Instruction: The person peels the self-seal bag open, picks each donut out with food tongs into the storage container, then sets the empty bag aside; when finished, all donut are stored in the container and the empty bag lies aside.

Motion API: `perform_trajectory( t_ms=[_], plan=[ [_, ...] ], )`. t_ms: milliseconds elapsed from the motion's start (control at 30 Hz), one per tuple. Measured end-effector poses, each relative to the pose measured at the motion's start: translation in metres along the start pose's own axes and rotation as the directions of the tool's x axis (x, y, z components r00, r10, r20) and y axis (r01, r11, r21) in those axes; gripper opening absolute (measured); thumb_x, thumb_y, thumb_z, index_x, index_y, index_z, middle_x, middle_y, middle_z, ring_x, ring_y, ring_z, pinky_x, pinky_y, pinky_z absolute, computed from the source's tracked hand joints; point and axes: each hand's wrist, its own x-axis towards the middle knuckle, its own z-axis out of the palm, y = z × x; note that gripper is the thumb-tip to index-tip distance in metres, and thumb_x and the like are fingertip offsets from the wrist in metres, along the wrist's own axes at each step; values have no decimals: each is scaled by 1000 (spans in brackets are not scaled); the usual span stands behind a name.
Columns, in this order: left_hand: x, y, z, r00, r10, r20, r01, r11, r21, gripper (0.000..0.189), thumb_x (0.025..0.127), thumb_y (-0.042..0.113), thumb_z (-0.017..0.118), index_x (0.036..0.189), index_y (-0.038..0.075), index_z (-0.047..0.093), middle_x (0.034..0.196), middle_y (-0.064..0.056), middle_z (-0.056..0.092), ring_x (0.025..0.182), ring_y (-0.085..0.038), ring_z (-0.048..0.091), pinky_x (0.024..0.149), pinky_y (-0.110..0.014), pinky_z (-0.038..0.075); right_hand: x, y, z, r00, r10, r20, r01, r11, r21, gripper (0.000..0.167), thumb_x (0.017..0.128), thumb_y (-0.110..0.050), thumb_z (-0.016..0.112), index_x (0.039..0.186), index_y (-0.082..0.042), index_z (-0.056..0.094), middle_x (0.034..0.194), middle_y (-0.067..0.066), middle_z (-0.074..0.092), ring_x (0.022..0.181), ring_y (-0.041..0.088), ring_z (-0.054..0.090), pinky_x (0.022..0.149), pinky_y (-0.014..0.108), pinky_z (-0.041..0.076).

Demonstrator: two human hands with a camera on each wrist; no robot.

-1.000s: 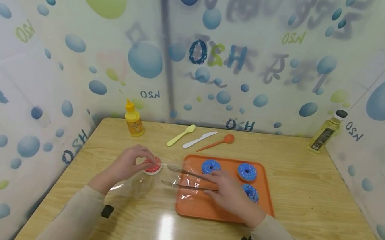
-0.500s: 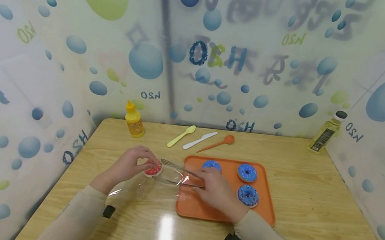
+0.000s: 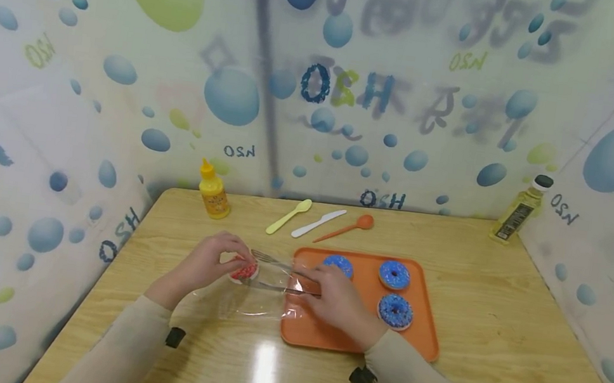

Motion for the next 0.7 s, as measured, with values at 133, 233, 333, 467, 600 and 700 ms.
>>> perform_trajectory(
  t_ms=[133, 233, 333, 467, 600, 700],
  plan=[
    [1, 0, -1, 1000, 0, 5, 0, 1000, -8, 19, 88, 5, 81, 99, 21, 82, 100, 12, 75, 103, -15, 65, 92, -43, 54, 1, 4, 1, 1000, -7, -18, 7, 999, 33, 55, 91, -19, 81, 143, -24, 64, 121, 6, 70, 106, 22, 63, 90, 42, 55],
    [2, -2, -1, 1000, 15, 3, -15, 1000, -5, 18, 88, 6, 81, 100, 19, 82, 100, 11, 76, 102, -15, 65, 92, -43, 54, 0, 5, 0, 1000, -4, -29, 6, 999, 49, 54, 90, -19, 82, 142, -24, 65, 114, 4, 71, 99, 19, 61, 85, 38, 54],
    [3, -4, -2, 1000, 29, -2, -29, 1000, 2, 17, 87, 7, 82, 100, 18, 81, 100, 10, 77, 101, -15, 66, 92, -43, 54, -3, 7, -3, 1000, 5, -31, -3, 997, 71, 54, 90, -20, 82, 141, -24, 65, 112, 4, 69, 98, 18, 60, 84, 38, 53],
    [1, -6, -3, 1000, 7, -15, -7, 1000, 18, 16, 87, 8, 82, 98, 19, 81, 99, 10, 76, 99, -15, 65, 90, -45, 55, -9, 12, -8, 999, 0, -40, 3, 997, 71, 50, 90, -19, 82, 138, -22, 68, 113, 3, 69, 102, 19, 60, 88, 41, 54],
    [-4, -8, -1, 999, -33, -11, 33, 998, 48, 15, 88, 9, 82, 96, 21, 81, 100, 11, 75, 99, -15, 63, 90, -45, 54, -21, 18, -13, 999, 9, -45, -7, 999, 53, 48, 89, -21, 83, 136, -21, 70, 114, 1, 69, 104, 18, 60, 88, 40, 56],
    [-7, -8, -1, 998, -64, 1, 64, 997, 52, 15, 89, 9, 81, 96, 22, 80, 100, 12, 74, 101, -15, 63, 92, -45, 53, -32, 22, -16, 998, 16, -56, -14, 999, 40, 49, 88, -23, 83, 135, -23, 70, 116, 0, 69, 106, 16, 62, 89, 40, 56]
  ],
)
